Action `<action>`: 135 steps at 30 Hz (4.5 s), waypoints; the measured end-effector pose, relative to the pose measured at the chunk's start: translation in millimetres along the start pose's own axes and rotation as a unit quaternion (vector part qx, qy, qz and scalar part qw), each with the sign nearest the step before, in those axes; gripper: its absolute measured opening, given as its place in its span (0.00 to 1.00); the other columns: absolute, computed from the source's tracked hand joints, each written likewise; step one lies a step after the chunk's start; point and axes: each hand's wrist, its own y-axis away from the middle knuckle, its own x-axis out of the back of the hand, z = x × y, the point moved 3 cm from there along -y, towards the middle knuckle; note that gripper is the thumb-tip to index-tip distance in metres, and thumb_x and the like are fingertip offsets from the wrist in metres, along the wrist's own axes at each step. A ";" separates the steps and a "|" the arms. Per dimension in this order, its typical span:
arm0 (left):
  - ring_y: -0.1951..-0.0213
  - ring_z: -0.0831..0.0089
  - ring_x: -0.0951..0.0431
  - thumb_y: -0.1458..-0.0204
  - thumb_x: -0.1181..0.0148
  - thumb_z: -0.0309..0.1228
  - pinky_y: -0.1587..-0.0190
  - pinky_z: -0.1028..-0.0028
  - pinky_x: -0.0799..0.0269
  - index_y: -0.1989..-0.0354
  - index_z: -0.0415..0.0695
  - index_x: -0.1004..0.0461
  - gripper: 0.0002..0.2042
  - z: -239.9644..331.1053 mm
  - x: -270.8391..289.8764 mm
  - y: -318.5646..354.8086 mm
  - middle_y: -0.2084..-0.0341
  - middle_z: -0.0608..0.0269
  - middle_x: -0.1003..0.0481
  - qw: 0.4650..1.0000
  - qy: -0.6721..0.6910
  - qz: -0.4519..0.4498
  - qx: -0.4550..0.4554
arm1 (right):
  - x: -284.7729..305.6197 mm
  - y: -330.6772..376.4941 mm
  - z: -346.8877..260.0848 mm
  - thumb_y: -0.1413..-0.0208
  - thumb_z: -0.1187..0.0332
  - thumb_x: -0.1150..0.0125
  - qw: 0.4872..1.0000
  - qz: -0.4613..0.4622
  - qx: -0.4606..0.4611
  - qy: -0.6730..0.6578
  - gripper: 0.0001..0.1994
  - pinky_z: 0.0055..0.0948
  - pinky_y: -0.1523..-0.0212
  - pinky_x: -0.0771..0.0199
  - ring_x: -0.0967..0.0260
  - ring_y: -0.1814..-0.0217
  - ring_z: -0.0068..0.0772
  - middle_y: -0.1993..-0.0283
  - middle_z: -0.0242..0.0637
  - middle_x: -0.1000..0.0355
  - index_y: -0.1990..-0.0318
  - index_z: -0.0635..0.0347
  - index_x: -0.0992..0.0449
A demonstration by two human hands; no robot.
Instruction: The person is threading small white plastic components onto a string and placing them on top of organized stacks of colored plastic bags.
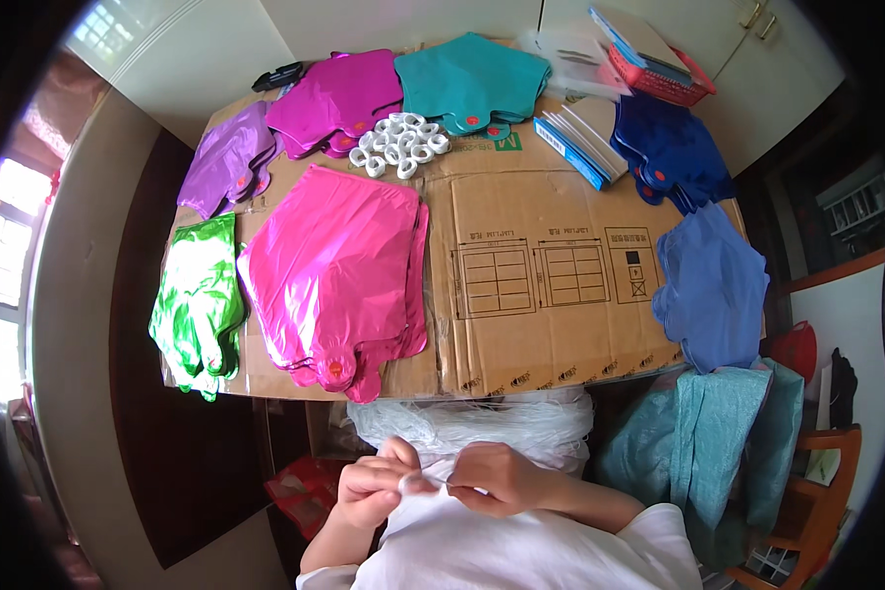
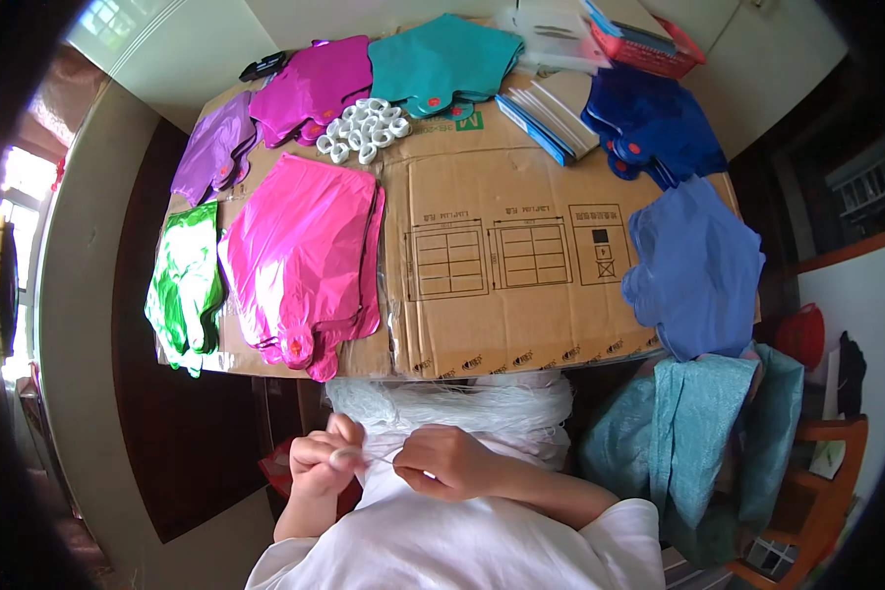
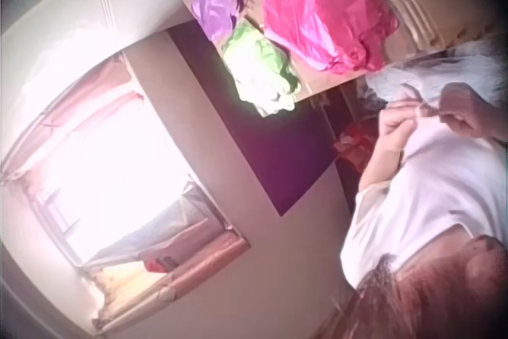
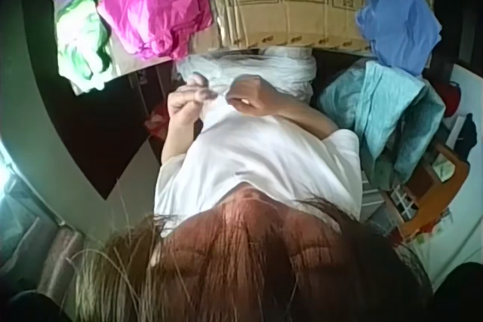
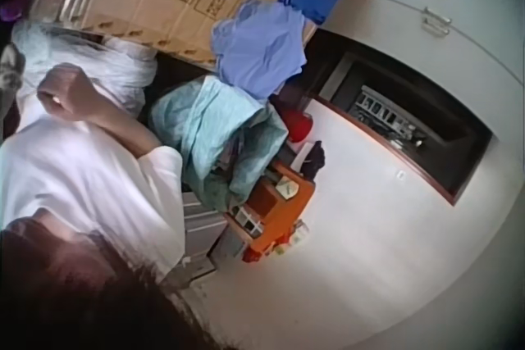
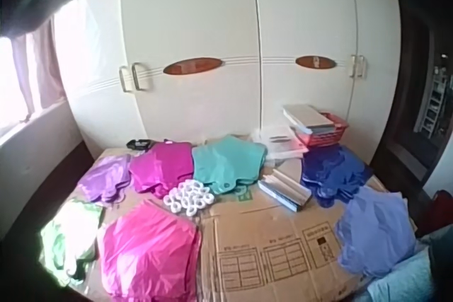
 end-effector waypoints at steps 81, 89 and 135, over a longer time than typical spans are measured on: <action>0.81 0.76 0.42 0.66 0.44 0.14 0.87 0.83 0.51 0.80 0.41 0.37 0.10 126.8 42.3 12.2 0.79 0.60 0.38 0.827 0.458 -0.023 -0.325 | -65.6 -57.3 30.2 0.53 0.62 0.39 0.993 -0.056 0.090 0.060 0.07 0.27 0.58 0.42 0.34 0.60 0.24 0.65 0.23 0.28 0.66 0.51 0.24; 0.80 0.76 0.42 0.65 0.46 0.14 0.87 0.83 0.52 0.79 0.42 0.38 0.09 127.9 51.1 16.9 0.79 0.62 0.38 0.813 0.475 0.017 -0.337 | -69.2 -55.3 34.1 0.55 0.66 0.39 0.994 -0.040 0.093 0.046 0.04 0.26 0.64 0.43 0.34 0.67 0.23 0.73 0.24 0.31 0.74 0.52 0.27; 0.88 0.75 0.45 0.59 0.44 0.28 0.87 0.76 0.56 0.90 0.40 0.43 0.15 120.6 94.8 49.4 0.92 0.64 0.44 0.945 -0.166 0.264 -0.097 | -6.0 -12.0 47.0 0.54 0.71 0.39 0.997 0.037 -0.064 -0.032 0.02 0.29 0.62 0.37 0.33 0.70 0.31 0.74 0.32 0.29 0.71 0.57 0.24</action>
